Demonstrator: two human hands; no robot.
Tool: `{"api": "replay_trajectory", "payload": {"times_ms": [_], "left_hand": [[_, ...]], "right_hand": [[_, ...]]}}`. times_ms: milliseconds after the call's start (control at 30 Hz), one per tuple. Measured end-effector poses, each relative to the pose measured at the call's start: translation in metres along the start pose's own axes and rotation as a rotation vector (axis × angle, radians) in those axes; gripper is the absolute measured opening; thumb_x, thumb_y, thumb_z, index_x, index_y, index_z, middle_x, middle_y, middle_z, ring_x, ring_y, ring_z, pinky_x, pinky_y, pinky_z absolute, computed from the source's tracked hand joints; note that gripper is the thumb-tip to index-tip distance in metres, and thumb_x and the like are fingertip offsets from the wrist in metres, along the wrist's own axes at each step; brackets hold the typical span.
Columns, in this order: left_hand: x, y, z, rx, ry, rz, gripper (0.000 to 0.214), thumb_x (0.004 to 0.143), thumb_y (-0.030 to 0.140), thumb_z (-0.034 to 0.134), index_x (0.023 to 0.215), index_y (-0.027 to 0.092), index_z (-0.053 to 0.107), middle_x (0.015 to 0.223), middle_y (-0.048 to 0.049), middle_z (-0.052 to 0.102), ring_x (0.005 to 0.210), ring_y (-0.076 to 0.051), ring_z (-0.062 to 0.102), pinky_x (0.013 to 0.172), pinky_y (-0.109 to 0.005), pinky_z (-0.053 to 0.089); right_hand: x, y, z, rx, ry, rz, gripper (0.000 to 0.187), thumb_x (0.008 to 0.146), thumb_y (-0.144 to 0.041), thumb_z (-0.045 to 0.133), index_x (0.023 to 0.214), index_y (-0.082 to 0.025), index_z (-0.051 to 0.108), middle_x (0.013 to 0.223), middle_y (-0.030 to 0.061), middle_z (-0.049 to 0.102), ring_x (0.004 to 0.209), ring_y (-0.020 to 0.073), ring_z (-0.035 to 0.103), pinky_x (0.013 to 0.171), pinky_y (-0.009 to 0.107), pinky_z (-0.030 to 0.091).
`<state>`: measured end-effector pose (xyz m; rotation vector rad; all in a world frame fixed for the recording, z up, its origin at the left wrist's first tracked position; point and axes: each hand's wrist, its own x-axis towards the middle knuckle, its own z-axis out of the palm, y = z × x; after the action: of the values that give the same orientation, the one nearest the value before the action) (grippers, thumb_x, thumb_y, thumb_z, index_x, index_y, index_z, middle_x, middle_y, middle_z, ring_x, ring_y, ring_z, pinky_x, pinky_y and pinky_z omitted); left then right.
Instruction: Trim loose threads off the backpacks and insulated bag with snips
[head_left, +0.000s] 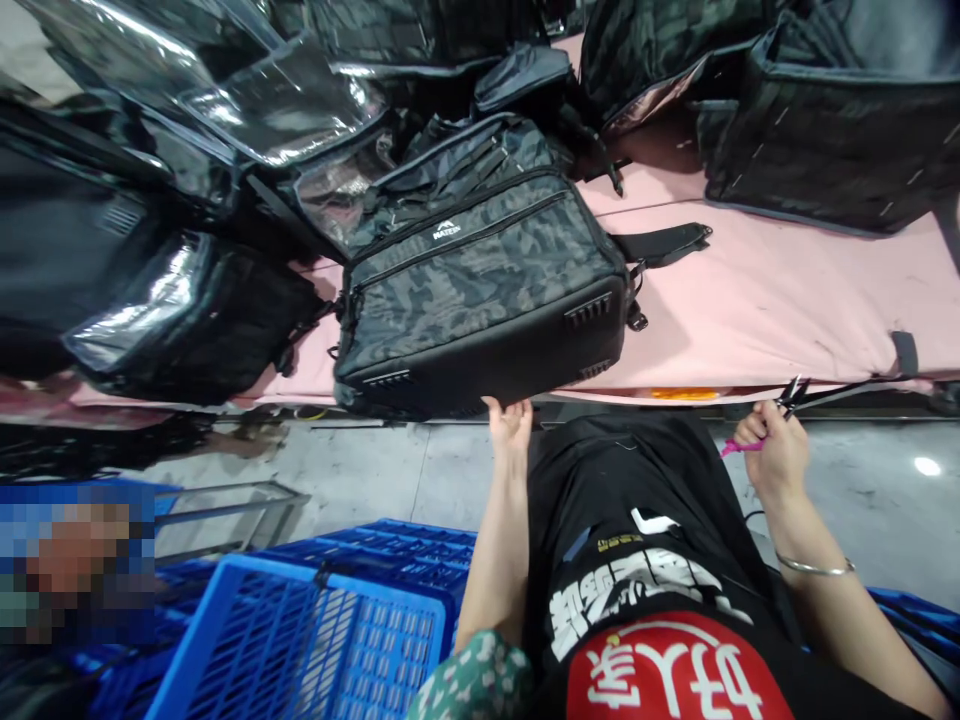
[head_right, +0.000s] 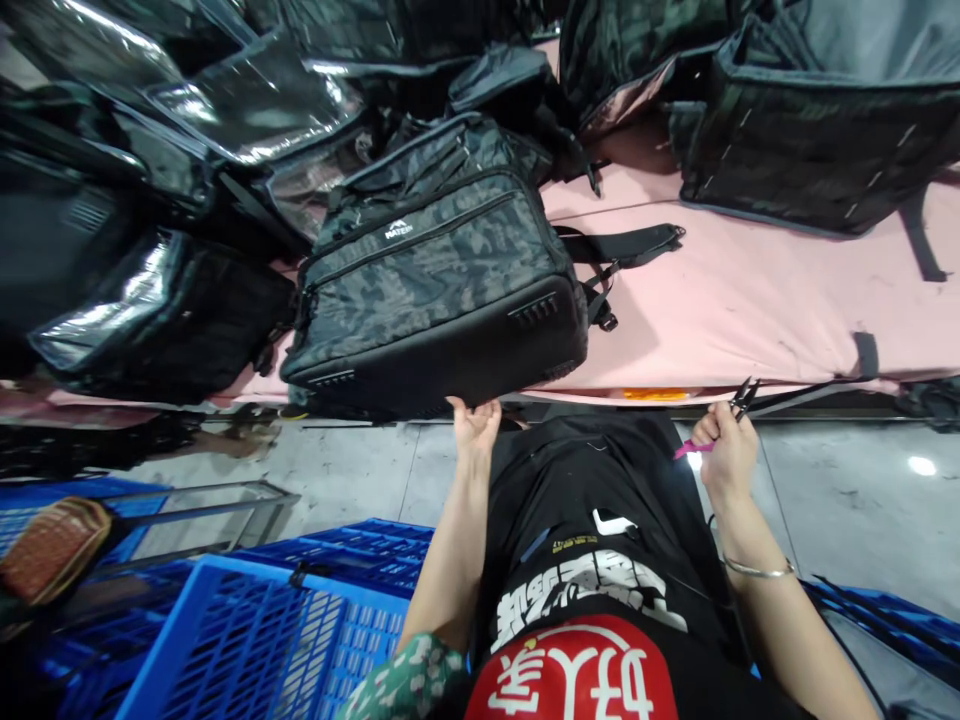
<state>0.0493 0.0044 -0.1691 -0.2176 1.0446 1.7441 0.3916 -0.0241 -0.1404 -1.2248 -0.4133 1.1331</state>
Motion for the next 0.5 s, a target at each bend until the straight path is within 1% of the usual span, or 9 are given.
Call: {"api": "replay_trajectory", "payload": {"times_ms": [33, 100, 133, 167, 200, 300, 400, 467, 500], "left_hand": [[0.0, 0.011, 0.004, 0.008, 0.009, 0.034, 0.034, 0.092, 0.044, 0.038, 0.087, 0.015, 0.056, 0.084, -0.0049, 0.063, 0.08, -0.01, 0.06, 0.077, -0.024, 0.052], [-0.002, 0.04, 0.015, 0.09, 0.024, 0.212, 0.033, 0.093, 0.041, 0.037, 0.09, 0.013, 0.055, 0.086, -0.0053, 0.063, 0.082, -0.01, 0.061, 0.076, -0.023, 0.052], [-0.004, 0.056, 0.022, 0.185, 0.012, 0.377, 0.032, 0.094, 0.038, 0.037, 0.093, 0.012, 0.054, 0.089, -0.0064, 0.063, 0.085, -0.011, 0.061, 0.078, -0.026, 0.052], [-0.006, 0.074, 0.03, 0.306, 0.043, 0.594, 0.029, 0.093, 0.034, 0.037, 0.094, 0.009, 0.053, 0.091, -0.0074, 0.063, 0.086, -0.013, 0.062, 0.078, -0.03, 0.053], [-0.009, 0.092, 0.04, 0.352, 0.066, 0.701, 0.024, 0.091, 0.03, 0.041, 0.095, 0.008, 0.052, 0.093, -0.0075, 0.062, 0.087, -0.014, 0.062, 0.079, -0.033, 0.053], [-0.021, 0.144, 0.076, 0.422, 0.112, 0.956, 0.023, 0.084, 0.03, 0.051, 0.096, 0.01, 0.051, 0.097, -0.0035, 0.06, 0.091, -0.012, 0.06, 0.087, -0.033, 0.05], [-0.04, 0.183, 0.117, 0.548, 0.163, 1.227, 0.012, 0.073, 0.023, 0.054, 0.079, 0.014, 0.052, 0.084, 0.0, 0.059, 0.088, -0.013, 0.059, 0.092, -0.033, 0.047], [-0.057, 0.198, 0.142, 0.877, 0.134, 1.589, 0.015, 0.072, 0.032, 0.054, 0.077, 0.018, 0.052, 0.079, -0.0005, 0.059, 0.085, -0.019, 0.061, 0.086, -0.041, 0.049], [-0.067, 0.201, 0.153, 1.143, 0.084, 1.665, 0.018, 0.076, 0.04, 0.054, 0.076, 0.022, 0.051, 0.082, -0.0014, 0.06, 0.089, -0.022, 0.06, 0.087, -0.043, 0.047]], "right_hand": [[0.001, -0.001, -0.001, -0.008, 0.002, -0.007, 0.036, 0.065, -0.04, 0.071, 0.069, -0.018, 0.043, 0.045, -0.0109, 0.024, 0.038, 0.0031, 0.022, 0.036, 0.015, 0.019], [0.003, -0.001, -0.004, -0.034, 0.002, -0.017, 0.037, 0.065, -0.042, 0.07, 0.07, -0.018, 0.043, 0.045, -0.0111, 0.023, 0.038, 0.0033, 0.022, 0.036, 0.015, 0.018], [0.004, 0.001, -0.005, -0.053, -0.004, -0.016, 0.037, 0.066, -0.044, 0.069, 0.07, -0.018, 0.043, 0.045, -0.0111, 0.023, 0.038, 0.0033, 0.022, 0.036, 0.016, 0.019], [0.004, 0.003, -0.007, -0.076, -0.016, -0.012, 0.037, 0.066, -0.045, 0.069, 0.07, -0.018, 0.043, 0.045, -0.0109, 0.023, 0.038, 0.0033, 0.022, 0.036, 0.016, 0.019], [0.003, 0.007, -0.008, -0.104, -0.038, -0.004, 0.038, 0.066, -0.046, 0.069, 0.069, -0.018, 0.043, 0.046, -0.0105, 0.024, 0.039, 0.0032, 0.022, 0.037, 0.016, 0.019], [-0.005, 0.021, -0.01, -0.218, -0.159, 0.044, 0.038, 0.064, -0.047, 0.072, 0.069, -0.016, 0.049, 0.049, -0.0078, 0.031, 0.041, 0.0038, 0.028, 0.038, 0.017, 0.021], [-0.016, 0.032, -0.01, -0.338, -0.271, 0.078, 0.036, 0.063, -0.045, 0.074, 0.07, -0.014, 0.057, 0.05, -0.0043, 0.04, 0.044, 0.0054, 0.034, 0.04, 0.019, 0.023], [-0.021, 0.035, -0.011, -0.378, -0.29, 0.069, 0.035, 0.064, -0.044, 0.073, 0.07, -0.013, 0.059, 0.05, -0.0037, 0.041, 0.046, 0.0061, 0.035, 0.042, 0.02, 0.024], [-0.022, 0.036, -0.01, -0.382, -0.282, 0.055, 0.034, 0.065, -0.045, 0.072, 0.071, -0.014, 0.059, 0.051, -0.0038, 0.041, 0.046, 0.0063, 0.035, 0.042, 0.02, 0.025]]}}
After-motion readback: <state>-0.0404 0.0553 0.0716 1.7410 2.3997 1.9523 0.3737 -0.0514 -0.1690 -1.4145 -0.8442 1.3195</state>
